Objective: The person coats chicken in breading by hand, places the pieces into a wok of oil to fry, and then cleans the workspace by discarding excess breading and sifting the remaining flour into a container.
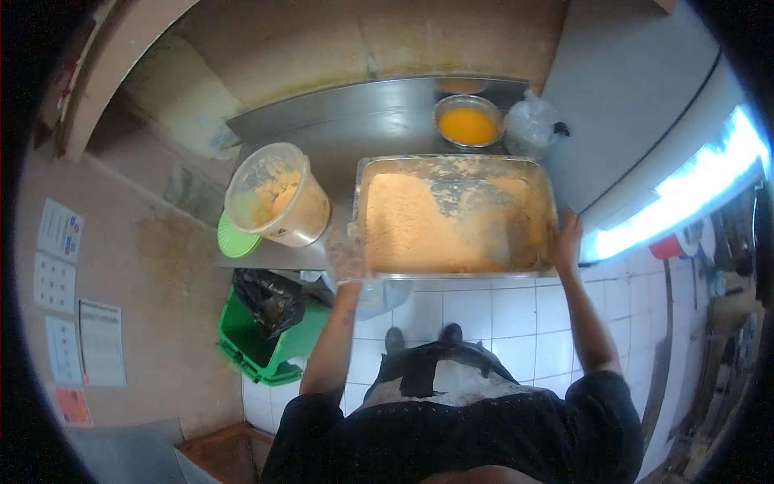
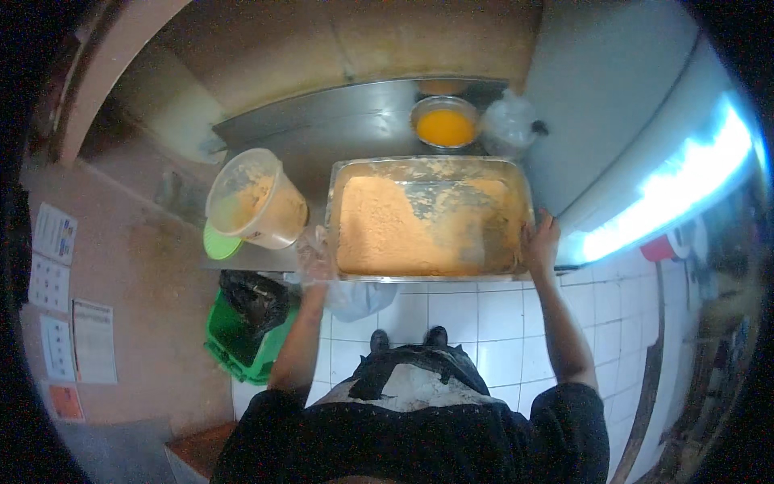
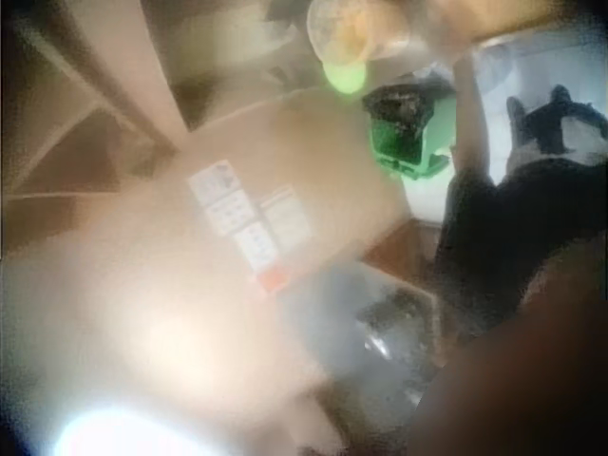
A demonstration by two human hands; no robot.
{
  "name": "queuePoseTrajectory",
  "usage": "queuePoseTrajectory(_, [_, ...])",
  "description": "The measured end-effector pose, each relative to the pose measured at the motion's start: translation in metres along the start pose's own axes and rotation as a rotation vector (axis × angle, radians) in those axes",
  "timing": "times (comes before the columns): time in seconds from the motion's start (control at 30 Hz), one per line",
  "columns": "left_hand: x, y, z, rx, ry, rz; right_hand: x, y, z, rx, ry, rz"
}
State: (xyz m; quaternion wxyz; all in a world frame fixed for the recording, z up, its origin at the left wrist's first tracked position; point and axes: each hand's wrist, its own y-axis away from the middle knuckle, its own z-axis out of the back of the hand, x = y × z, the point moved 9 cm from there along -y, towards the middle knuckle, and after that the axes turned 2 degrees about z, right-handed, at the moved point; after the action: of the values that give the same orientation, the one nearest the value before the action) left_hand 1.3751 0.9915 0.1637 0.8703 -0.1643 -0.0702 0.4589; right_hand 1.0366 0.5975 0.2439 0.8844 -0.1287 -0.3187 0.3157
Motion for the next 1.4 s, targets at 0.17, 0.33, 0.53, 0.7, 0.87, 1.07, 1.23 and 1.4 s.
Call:
queuePoseTrajectory(0.17, [-0.104,-0.033,0.06,-0.112,0.853,0.536,0.173,0.122,0.005,0.196,-0.803,0.347])
queuePoseTrajectory(0.33, [-0.134,-0.053,0.002,0.13,1.172,0.656,0.246,0.122,0.0,0.213,-0.951,0.287])
queuePoseTrajectory(0.53, [-0.17,-0.056,-0.017,0.315,1.473,0.589,0.206,0.114,-0.081,0.511,-1.216,-0.125])
queuePoseTrajectory(0.7, [-0.217,-0.049,0.019,0.418,1.756,0.704,0.183,0.084,-0.115,0.691,-1.306,-0.256])
queuePoseTrajectory(0.87, [-0.231,-0.033,0.021,0.45,1.678,0.417,0.187,0.049,-0.089,0.296,-1.418,-0.315])
queuePoseTrajectory(1.07, [-0.245,0.001,0.047,0.633,2.032,0.616,0.19,0.064,-0.088,0.467,-1.529,-0.638])
queuePoseTrajectory(1.23, [-0.242,0.014,0.068,0.576,2.063,0.784,0.202,0.064,-0.074,0.567,-1.505,-0.698])
queuePoseTrajectory(1.4, [-0.243,0.049,0.102,0.402,2.124,0.659,0.185,0.062,-0.103,0.702,-1.578,-0.738])
